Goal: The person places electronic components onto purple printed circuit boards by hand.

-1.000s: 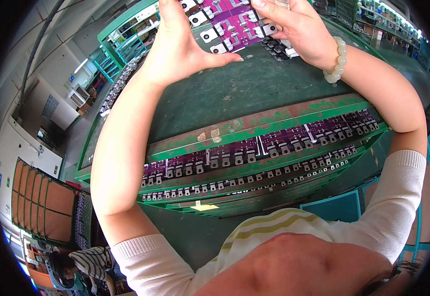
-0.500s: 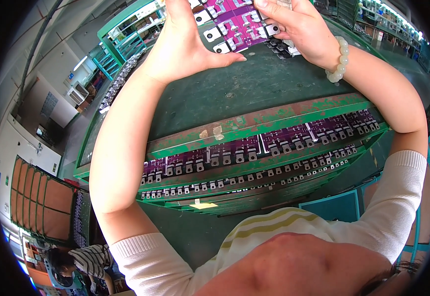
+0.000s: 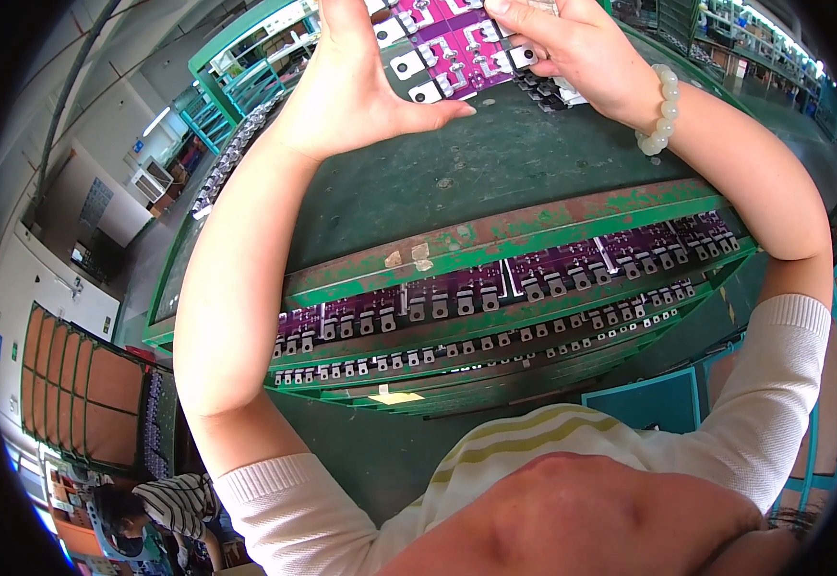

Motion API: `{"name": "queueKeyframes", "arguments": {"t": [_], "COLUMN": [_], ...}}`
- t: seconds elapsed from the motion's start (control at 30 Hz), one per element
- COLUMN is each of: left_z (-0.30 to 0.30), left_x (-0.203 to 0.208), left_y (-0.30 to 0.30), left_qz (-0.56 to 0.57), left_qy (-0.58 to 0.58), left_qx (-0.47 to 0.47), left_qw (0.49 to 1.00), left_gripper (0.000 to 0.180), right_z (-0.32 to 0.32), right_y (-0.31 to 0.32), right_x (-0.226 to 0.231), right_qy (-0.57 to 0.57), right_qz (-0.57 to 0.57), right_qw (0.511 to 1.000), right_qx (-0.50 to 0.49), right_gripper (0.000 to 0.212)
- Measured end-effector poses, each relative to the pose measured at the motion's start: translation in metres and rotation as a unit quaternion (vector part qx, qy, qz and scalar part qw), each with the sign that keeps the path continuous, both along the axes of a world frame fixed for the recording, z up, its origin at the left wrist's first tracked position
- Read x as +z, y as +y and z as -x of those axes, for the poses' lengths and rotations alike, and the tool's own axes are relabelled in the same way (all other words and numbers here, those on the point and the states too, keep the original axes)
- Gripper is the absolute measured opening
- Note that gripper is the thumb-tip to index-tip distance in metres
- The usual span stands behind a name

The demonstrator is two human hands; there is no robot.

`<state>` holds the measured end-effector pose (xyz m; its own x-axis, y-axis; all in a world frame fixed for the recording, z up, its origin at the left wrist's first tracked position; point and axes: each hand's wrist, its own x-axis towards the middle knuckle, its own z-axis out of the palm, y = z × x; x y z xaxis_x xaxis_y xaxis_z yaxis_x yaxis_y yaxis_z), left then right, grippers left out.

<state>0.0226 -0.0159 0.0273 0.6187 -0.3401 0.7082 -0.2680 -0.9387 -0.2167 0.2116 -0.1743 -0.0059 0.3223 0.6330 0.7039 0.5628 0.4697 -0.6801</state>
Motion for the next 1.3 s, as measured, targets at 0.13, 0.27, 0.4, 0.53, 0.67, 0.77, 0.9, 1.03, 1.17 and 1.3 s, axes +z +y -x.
{"name": "queueKeyframes", "arguments": {"t": [0.13,0.27,0.4,0.53,0.67,0.77,0.9,1.03,1.17,1.3], "left_z": [-0.014,-0.003,-0.009,-0.007,0.016,0.018,0.027,0.040,0.015,0.004], "left_x": [-0.004,0.001,0.005,0.006,0.003,0.008,0.013,0.019,0.004,-0.003], "left_y": [0.024,0.003,0.011,0.026,0.025,0.076,0.097,0.123,0.095,0.099], "left_qz": [0.029,0.023,0.037,0.054,-0.053,0.016,0.105,0.046,0.067,0.045], "left_qy": [-0.013,0.013,0.010,0.001,-0.004,0.131,0.198,0.063,0.217,0.307], "left_qx": [-0.172,0.035,0.036,-0.112,0.289,0.419,0.452,0.445,0.440,0.460], "left_qw": [0.985,0.999,0.999,0.992,0.956,0.898,0.864,0.892,0.869,0.832], "left_gripper": [0.142,0.135,0.132,0.129,0.101,0.138,0.130,0.115,0.105,0.081], "right_z": [0.026,0.014,-0.012,0.007,-0.007,-0.012,-0.011,-0.002,-0.014,-0.035], "right_y": [-0.010,-0.018,0.013,0.000,-0.013,-0.007,-0.011,-0.015,-0.027,-0.050], "right_x": [0.019,0.018,0.005,0.022,0.032,0.028,0.030,0.046,0.065,0.082], "right_qy": [-0.042,0.040,0.073,0.057,0.062,0.004,-0.039,-0.016,-0.173,-0.399], "right_qz": [-0.025,0.079,0.001,0.014,0.010,0.010,0.021,0.021,0.133,0.232], "right_qw": [0.979,0.988,0.978,0.996,0.995,0.998,0.999,0.999,0.973,0.873], "right_qx": [0.198,0.125,0.193,0.064,0.077,0.056,0.020,0.024,-0.083,-0.156], "right_gripper": [0.039,0.033,0.029,0.026,0.023,0.021,0.020,0.020,0.019,0.033]}}
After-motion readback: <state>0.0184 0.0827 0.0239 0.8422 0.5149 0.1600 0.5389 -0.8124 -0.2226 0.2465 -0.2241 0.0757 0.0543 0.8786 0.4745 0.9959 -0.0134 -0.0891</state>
